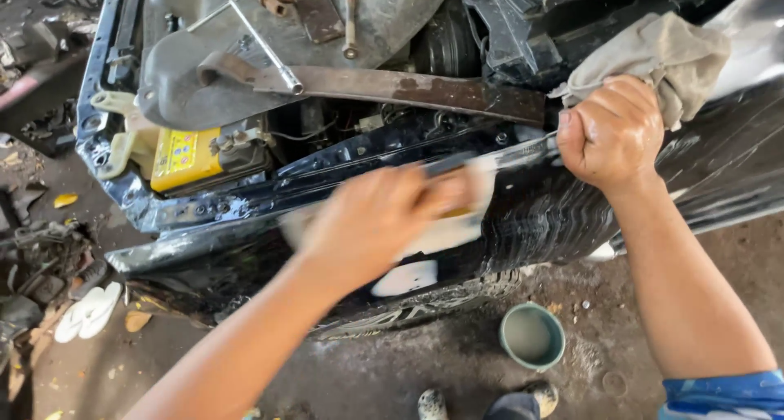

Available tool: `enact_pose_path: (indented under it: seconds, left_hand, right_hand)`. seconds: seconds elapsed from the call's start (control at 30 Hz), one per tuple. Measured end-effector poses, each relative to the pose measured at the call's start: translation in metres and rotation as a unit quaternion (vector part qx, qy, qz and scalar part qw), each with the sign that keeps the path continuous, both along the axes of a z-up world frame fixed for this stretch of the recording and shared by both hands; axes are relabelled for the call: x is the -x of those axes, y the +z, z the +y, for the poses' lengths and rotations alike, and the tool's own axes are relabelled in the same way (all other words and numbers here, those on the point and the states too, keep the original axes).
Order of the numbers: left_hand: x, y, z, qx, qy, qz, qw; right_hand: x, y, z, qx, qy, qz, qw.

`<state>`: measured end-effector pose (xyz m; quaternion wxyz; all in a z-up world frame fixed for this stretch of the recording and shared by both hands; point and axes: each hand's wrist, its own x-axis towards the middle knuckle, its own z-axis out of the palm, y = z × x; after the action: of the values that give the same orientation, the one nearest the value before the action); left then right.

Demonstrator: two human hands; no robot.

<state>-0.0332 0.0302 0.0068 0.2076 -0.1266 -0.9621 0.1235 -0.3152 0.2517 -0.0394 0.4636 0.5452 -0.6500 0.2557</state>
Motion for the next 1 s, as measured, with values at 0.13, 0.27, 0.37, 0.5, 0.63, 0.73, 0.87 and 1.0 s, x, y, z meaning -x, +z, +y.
enact_pose_path:
  seconds: [0.13,0.27,0.37,0.5,0.63,0.73,0.87,1.0]
  left_hand:
    - [-0.047,0.001,-0.038,0.030,0.050,0.026,0.998]
    - [0.033,0.001,0.020,-0.036,0.025,0.018,0.999]
    - [0.081,-0.002,0.052,-0.030,-0.006,0.038,0.999]
    - [0.021,0.004,0.006,0.036,0.045,0.032,0.998]
    - [-0.069,-0.007,-0.054,0.023,0.085,0.071,0.994]
    - [-0.026,-0.002,-0.021,0.021,0.117,0.053,0.992]
    - [0.071,-0.003,0.045,-0.009,0.009,0.026,1.000]
    - [0.043,-0.005,0.017,0.071,-0.042,0.074,0.994]
  right_hand:
    - [-0.003,0.005,-0.003,0.004,-0.007,-0.021,1.000]
    - [-0.004,0.001,-0.003,0.005,-0.006,-0.006,1.000]
    - [0.006,-0.006,0.005,-0.005,-0.011,-0.008,1.000]
    - [-0.010,0.008,0.001,-0.004,0.000,-0.002,1.000]
    - [-0.002,-0.001,0.000,0.010,-0.009,-0.013,1.000]
    - [-0.001,-0.002,-0.002,0.007,0.004,-0.011,1.000]
    - [0.008,-0.003,0.003,-0.009,-0.010,-0.005,1.000]
    - [0.007,-0.007,0.006,-0.014,0.017,-0.006,1.000]
